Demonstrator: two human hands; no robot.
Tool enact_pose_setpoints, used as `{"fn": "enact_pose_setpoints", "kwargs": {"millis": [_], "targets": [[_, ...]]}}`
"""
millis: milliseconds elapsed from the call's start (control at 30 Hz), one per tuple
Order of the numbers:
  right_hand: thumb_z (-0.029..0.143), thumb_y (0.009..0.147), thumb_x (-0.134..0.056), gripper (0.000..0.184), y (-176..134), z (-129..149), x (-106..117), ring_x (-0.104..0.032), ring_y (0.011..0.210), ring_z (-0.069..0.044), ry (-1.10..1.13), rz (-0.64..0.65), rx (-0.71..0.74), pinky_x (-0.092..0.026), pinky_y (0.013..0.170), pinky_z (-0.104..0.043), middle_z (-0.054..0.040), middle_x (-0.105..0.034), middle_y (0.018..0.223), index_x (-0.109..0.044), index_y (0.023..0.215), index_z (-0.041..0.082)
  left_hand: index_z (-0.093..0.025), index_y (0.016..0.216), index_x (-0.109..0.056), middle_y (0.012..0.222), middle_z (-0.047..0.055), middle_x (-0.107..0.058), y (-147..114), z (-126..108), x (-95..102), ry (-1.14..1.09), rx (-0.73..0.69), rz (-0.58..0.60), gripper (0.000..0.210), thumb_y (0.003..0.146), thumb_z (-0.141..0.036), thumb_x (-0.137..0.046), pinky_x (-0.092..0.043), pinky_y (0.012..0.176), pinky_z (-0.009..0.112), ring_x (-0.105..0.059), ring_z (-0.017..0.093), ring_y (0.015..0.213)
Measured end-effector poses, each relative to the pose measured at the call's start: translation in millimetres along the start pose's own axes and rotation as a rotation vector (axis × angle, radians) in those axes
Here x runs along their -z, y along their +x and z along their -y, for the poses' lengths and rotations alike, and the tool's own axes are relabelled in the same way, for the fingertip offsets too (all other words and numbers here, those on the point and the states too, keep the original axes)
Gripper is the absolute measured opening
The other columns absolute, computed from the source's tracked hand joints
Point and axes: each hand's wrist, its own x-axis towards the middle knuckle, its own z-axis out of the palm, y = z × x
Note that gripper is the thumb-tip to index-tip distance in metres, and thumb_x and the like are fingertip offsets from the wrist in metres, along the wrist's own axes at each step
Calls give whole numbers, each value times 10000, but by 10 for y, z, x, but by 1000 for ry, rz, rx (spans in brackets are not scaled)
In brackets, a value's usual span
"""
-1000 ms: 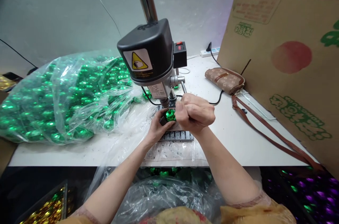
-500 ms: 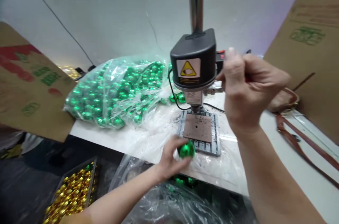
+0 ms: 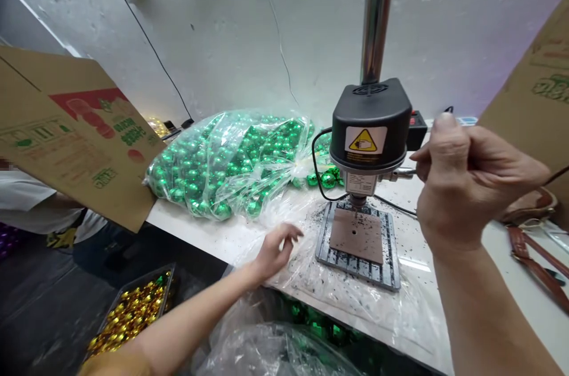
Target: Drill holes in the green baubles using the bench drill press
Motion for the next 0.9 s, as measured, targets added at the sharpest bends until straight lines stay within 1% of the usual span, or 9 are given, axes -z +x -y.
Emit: {"fn": "enact_pose_setpoints", "kwargs": {"millis": [100,167,300,367,433,567,700,800,900], "targets": [[341,772,-718,342,21,-31,-1,-390,338,-71,52,-16,64,-236,366,-277,26,-424,387,-609,502,163,-207,889,-570,928,72,-666,669,447,-48,190,369,2,296,772,25,-429,-529,876,374,-661,225,925],[323,768,-711,329,35,-34,1,-385,334,-72,39,-19,94,-241,359,-267,22,-417,372,-615,495,165,-182,956,-589,1015,118,-651,964,722,-89,248,452,-18,322,750,39,-477,-505,939,433,-641,276,1016],[292,769,-699,311,43,-9,-3,-410,352,-81,17,-7,75,-278,377,-268,16,-428,362,-617,490,180,-162,1173,-570,1252,162,-584,1226,1109,-166,264,484,-34,440,758,-33,-641,-442,1044,490,-567,330,1189],[270,772,-691,308,36,7,-12,-411,354,-77,19,-20,70,-284,382,-263,18,-436,363,-613,487,183,-170,1239,-555,1309,159,-564,1282,1221,-200,243,470,-28,495,772,-84,-694,-419,1079,493,-544,330,1227],[236,769,-679,300,25,24,-22,-406,353,-69,12,-39,71,-283,384,-254,24,-438,363,-610,482,182,-184,1232,-577,1318,153,-558,1337,1292,-228,210,452,-24,485,777,-112,-727,-412,1089,490,-540,326,1232],[176,757,-654,262,5,60,-25,-383,343,-58,-30,-45,6,-258,369,-258,37,-441,372,-628,497,176,-186,1119,-634,1252,141,-561,1456,1323,-254,122,460,-57,401,746,-138,-774,-425,1064,489,-556,319,1182],[173,766,-643,270,4,82,-8,-365,343,-50,-32,-30,-18,-248,369,-261,50,-429,380,-618,498,173,-174,1050,-637,1094,100,-611,1457,1201,-233,-31,494,-104,318,759,-207,-761,-459,1024,465,-587,280,1088],[198,788,-652,281,6,90,0,-372,356,-42,-30,1,-30,-261,383,-253,54,-438,399,-616,511,167,-194,1168,-601,1071,87,-630,1280,996,-190,-200,548,-139,320,922,-397,-583,-538,879,404,-629,223,963],[226,822,-652,325,4,104,-1,-378,375,-31,-41,3,-28,-257,415,-256,53,-442,411,-607,508,155,-238,1332,-523,1110,96,-652,1006,696,-144,-462,600,-148,511,990,-590,-383,-571,749,358,-669,198,889]]}}
